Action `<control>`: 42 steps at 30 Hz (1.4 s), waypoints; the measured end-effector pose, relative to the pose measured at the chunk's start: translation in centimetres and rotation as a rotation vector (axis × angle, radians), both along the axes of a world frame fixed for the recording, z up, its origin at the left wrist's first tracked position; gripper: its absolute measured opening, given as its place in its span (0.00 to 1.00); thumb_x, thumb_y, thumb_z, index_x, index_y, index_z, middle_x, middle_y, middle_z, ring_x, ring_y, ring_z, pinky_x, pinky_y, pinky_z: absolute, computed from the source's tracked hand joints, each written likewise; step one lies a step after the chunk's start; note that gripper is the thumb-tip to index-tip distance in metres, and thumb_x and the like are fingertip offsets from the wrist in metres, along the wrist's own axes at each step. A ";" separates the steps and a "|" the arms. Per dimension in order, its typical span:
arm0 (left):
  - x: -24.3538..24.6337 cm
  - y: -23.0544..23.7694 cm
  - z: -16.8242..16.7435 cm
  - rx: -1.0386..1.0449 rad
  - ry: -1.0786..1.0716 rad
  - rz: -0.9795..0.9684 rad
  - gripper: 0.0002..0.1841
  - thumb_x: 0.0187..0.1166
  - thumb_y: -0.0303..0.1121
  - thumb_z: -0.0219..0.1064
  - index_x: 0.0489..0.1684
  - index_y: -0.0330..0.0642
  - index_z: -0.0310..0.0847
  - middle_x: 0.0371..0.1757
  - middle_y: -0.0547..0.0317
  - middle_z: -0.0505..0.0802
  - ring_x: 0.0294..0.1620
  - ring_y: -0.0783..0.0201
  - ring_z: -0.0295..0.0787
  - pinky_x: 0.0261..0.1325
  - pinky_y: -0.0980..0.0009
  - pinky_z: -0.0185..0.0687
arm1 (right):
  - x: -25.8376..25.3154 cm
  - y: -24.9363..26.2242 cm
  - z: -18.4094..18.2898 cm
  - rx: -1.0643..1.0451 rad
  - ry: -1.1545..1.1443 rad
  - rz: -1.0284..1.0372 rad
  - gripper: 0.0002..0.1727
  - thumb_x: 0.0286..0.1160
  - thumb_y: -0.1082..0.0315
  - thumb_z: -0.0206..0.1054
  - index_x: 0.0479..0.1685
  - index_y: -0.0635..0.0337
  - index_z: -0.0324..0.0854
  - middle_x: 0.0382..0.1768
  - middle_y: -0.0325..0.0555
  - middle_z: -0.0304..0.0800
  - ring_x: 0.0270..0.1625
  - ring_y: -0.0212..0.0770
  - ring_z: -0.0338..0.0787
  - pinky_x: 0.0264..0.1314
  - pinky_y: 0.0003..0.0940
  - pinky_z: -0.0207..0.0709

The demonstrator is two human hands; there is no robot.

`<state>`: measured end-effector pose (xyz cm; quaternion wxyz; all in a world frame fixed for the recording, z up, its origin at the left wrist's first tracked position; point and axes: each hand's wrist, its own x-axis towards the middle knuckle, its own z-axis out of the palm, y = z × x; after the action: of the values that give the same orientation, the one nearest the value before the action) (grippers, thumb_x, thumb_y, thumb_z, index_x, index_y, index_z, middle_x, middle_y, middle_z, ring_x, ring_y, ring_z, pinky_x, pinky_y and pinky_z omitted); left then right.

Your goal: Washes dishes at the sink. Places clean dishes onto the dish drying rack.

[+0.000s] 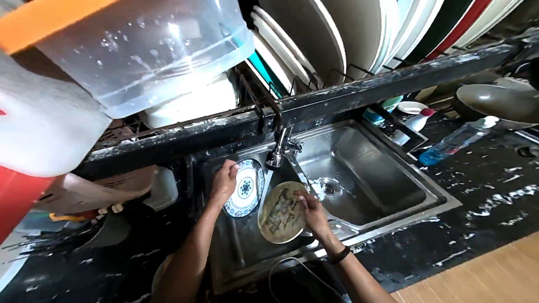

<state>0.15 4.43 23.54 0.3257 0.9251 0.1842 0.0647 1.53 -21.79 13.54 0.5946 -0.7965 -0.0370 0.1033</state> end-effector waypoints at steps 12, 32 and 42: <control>-2.7 -1.5 -12.1 -0.838 0.056 0.558 0.23 0.95 0.40 0.50 0.78 0.31 0.71 0.78 0.32 0.78 0.79 0.42 0.73 0.77 0.42 0.68 | 0.8 2.9 2.0 0.101 0.011 -0.001 0.22 0.85 0.61 0.64 0.67 0.70 0.77 0.59 0.57 0.88 0.59 0.41 0.88 0.65 0.41 0.81; -0.1 -7.3 -14.0 -0.384 -0.026 -0.245 0.29 0.92 0.39 0.53 0.89 0.34 0.61 0.87 0.38 0.71 0.90 0.48 0.63 0.92 0.53 0.53 | 0.7 5.3 0.8 -0.012 -0.051 0.130 0.35 0.78 0.76 0.62 0.87 0.66 0.56 0.71 0.62 0.80 0.65 0.47 0.87 0.66 0.45 0.82; 0.1 -11.1 -12.4 -0.241 -0.079 -0.467 0.28 0.91 0.34 0.49 0.90 0.34 0.60 0.91 0.38 0.64 0.95 0.46 0.51 0.96 0.51 0.41 | 1.7 3.7 -1.7 0.140 0.025 -0.064 0.29 0.86 0.71 0.56 0.85 0.68 0.57 0.72 0.60 0.78 0.67 0.41 0.85 0.69 0.38 0.80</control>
<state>0.29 -6.68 11.15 0.4465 0.8939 -0.0406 0.0013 3.18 -18.06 11.87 0.6522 -0.7525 -0.0112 0.0911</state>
